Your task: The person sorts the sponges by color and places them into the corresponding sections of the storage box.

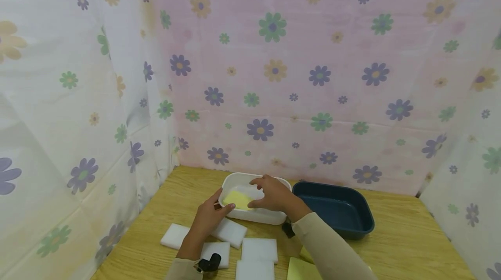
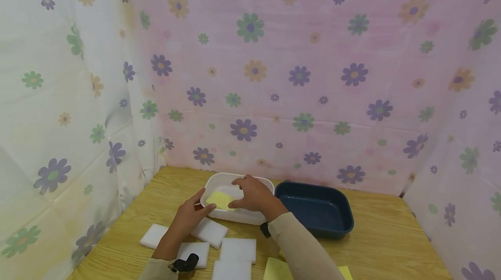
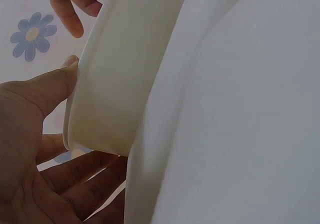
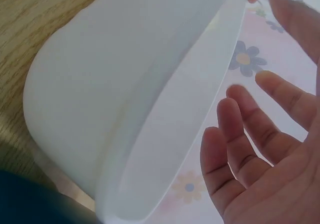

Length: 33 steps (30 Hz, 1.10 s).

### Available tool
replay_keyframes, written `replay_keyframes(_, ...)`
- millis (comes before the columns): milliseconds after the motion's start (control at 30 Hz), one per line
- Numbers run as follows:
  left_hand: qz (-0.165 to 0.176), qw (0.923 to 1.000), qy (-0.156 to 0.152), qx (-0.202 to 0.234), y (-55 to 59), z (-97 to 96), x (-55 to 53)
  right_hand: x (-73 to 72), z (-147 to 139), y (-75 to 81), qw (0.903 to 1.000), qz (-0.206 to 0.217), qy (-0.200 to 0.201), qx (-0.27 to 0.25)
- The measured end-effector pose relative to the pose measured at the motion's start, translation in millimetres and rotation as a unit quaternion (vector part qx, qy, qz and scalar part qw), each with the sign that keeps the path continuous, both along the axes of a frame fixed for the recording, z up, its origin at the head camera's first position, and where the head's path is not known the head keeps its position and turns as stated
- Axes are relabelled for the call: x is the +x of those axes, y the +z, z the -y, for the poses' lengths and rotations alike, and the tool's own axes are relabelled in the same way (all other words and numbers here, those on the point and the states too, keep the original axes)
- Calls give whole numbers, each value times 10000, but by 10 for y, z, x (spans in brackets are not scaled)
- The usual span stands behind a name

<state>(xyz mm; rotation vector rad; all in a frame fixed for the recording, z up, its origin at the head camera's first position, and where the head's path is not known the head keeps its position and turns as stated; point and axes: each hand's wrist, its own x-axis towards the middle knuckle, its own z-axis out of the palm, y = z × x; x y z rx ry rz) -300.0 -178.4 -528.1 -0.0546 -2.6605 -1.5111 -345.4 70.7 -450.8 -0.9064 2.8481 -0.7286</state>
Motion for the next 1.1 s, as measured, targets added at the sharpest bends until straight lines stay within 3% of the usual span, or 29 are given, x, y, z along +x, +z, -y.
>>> replay_keyframes(500, 63, 10000, 8, 29, -12, 12, -12, 22, -149, -34, 9998, -98, 26, -159)
replay_keyframes(1100, 90, 9999, 1, 81, -5, 15, 1, 263, -440, 46, 9978, -278, 11, -608)
